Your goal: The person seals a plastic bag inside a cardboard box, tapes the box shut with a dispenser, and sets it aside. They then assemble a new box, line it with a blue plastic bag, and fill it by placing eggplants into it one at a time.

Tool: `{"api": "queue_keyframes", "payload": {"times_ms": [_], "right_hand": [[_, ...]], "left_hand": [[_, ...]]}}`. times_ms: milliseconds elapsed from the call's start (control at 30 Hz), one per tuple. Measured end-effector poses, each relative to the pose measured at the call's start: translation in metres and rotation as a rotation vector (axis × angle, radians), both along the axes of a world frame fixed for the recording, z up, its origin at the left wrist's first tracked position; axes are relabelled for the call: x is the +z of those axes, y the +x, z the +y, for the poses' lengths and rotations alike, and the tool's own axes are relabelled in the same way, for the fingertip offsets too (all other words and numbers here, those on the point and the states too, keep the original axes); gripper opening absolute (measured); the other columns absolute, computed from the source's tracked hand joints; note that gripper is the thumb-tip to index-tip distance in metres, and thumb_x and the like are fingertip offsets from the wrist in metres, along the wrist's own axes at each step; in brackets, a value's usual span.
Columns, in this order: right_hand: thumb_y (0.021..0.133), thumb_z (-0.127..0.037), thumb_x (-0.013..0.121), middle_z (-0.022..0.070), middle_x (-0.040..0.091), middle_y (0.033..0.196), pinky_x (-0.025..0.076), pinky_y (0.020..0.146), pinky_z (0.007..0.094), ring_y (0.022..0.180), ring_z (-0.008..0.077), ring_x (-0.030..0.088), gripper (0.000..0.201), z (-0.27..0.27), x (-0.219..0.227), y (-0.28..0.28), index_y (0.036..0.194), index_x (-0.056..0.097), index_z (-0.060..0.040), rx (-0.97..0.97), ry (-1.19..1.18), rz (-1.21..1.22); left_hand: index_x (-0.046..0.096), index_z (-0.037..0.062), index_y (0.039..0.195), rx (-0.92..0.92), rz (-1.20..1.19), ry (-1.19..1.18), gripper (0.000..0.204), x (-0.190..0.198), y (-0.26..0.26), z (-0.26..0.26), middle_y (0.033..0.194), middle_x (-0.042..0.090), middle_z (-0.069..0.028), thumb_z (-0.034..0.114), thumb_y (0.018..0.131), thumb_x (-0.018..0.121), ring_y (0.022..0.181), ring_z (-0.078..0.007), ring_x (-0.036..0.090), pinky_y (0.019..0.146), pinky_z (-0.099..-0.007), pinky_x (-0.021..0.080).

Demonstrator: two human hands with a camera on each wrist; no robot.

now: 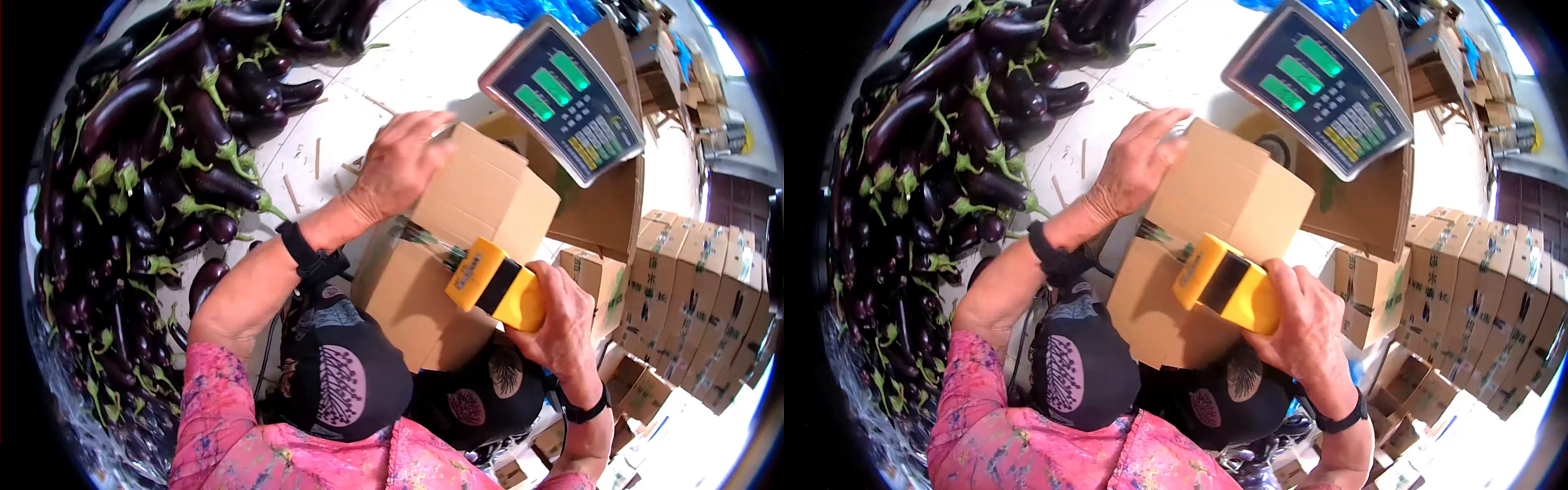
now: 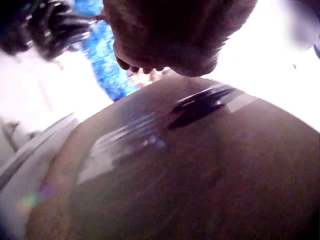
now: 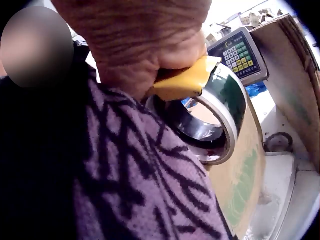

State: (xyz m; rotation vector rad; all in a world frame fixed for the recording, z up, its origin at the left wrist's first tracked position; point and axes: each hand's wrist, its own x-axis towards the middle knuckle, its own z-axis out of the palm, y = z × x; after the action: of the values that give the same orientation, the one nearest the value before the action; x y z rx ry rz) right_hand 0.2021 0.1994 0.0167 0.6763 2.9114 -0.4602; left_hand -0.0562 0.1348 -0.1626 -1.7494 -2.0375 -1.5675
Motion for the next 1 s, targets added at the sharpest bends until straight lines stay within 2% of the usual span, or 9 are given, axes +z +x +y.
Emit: {"api": "queue_keyframes", "payload": {"times_ms": [100,200,333,367,500,600,633,767,1000], "right_hand": [[0.062,-0.022,0.084,0.0127,0.056,0.081,0.050,0.064,0.0435,0.076,0.0336,0.064,0.062,0.001,0.002,-0.001,0.115,0.056,-0.0071,-0.002,-0.016,-0.015],[0.063,-0.020,0.083,0.0135,0.057,0.083,0.051,0.064,0.0441,0.075,0.0351,0.063,0.060,0.003,0.002,0.003,0.115,0.055,-0.0070,-0.017,-0.013,0.004],[0.067,-0.021,0.082,0.0142,0.059,0.085,0.051,0.066,0.0447,0.077,0.0363,0.064,0.058,0.006,0.002,0.003,0.116,0.055,-0.0069,-0.016,-0.053,-0.021],[0.067,-0.021,0.082,0.0142,0.058,0.085,0.051,0.065,0.0448,0.076,0.0364,0.063,0.058,0.005,0.001,0.003,0.115,0.055,-0.0069,-0.015,-0.057,-0.012],[0.067,-0.022,0.083,0.0143,0.058,0.085,0.051,0.067,0.0453,0.079,0.0373,0.064,0.058,0.006,0.001,0.004,0.115,0.053,-0.0072,0.010,-0.053,-0.003],[0.068,-0.023,0.083,0.0147,0.059,0.087,0.052,0.069,0.0457,0.081,0.0368,0.064,0.058,0.008,-0.002,0.004,0.114,0.053,-0.0065,0.021,-0.071,0.028],[0.069,-0.024,0.083,0.0149,0.060,0.087,0.052,0.069,0.0457,0.082,0.0368,0.065,0.057,0.009,-0.002,0.005,0.114,0.053,-0.0063,0.012,-0.080,0.022],[0.074,-0.026,0.081,0.0157,0.061,0.088,0.051,0.068,0.0464,0.082,0.0378,0.065,0.053,0.012,-0.002,0.007,0.113,0.052,-0.0058,0.017,-0.099,0.006],[0.073,-0.024,0.080,0.0177,0.061,0.086,0.052,0.066,0.0481,0.080,0.0400,0.065,0.049,0.011,0.005,0.001,0.106,0.049,-0.0057,0.039,-0.089,-0.042]], "left_hand": [[0.057,0.0027,0.132,-0.212,0.281,-0.056,0.055,0.058,0.023,0.033,0.127,0.062,-0.0151,0.041,0.092,0.063,0.118,-0.0339,0.057,0.103,-0.0445,0.041],[0.056,0.0018,0.133,-0.306,0.327,-0.307,0.063,0.063,0.034,0.045,0.124,0.062,-0.0159,0.046,0.090,0.063,0.118,-0.0313,0.056,0.105,-0.0440,0.037],[0.056,0.0011,0.132,-0.305,0.425,-0.340,0.059,0.062,0.034,0.045,0.116,0.062,-0.0144,0.039,0.088,0.064,0.109,-0.0300,0.057,0.100,-0.0438,0.040],[0.057,0.0064,0.133,-0.292,0.436,-0.292,0.053,0.059,0.033,0.045,0.113,0.061,-0.0131,0.035,0.089,0.063,0.107,-0.0293,0.057,0.097,-0.0432,0.041],[0.058,0.0197,0.134,-0.259,0.522,-0.272,0.046,0.060,0.035,0.045,0.104,0.061,-0.0076,0.036,0.092,0.061,0.100,-0.0248,0.057,0.090,-0.0413,0.041],[0.055,0.0195,0.140,-0.257,0.619,-0.299,0.050,0.059,0.033,0.043,0.104,0.059,-0.0069,0.032,0.092,0.061,0.096,-0.0258,0.057,0.088,-0.0403,0.043],[0.055,0.0197,0.139,-0.242,0.633,-0.250,0.050,0.057,0.033,0.045,0.099,0.057,-0.0057,0.033,0.092,0.062,0.093,-0.0249,0.056,0.084,-0.0396,0.043],[0.057,0.0184,0.135,-0.258,0.617,-0.264,0.051,0.057,0.031,0.045,0.100,0.058,-0.0067,0.036,0.088,0.067,0.092,-0.0257,0.056,0.081,-0.0399,0.044],[0.059,0.0168,0.131,-0.233,0.599,-0.252,0.048,0.051,0.033,0.047,0.100,0.059,-0.0075,0.038,0.089,0.067,0.094,-0.0261,0.057,0.084,-0.0406,0.044]]}}
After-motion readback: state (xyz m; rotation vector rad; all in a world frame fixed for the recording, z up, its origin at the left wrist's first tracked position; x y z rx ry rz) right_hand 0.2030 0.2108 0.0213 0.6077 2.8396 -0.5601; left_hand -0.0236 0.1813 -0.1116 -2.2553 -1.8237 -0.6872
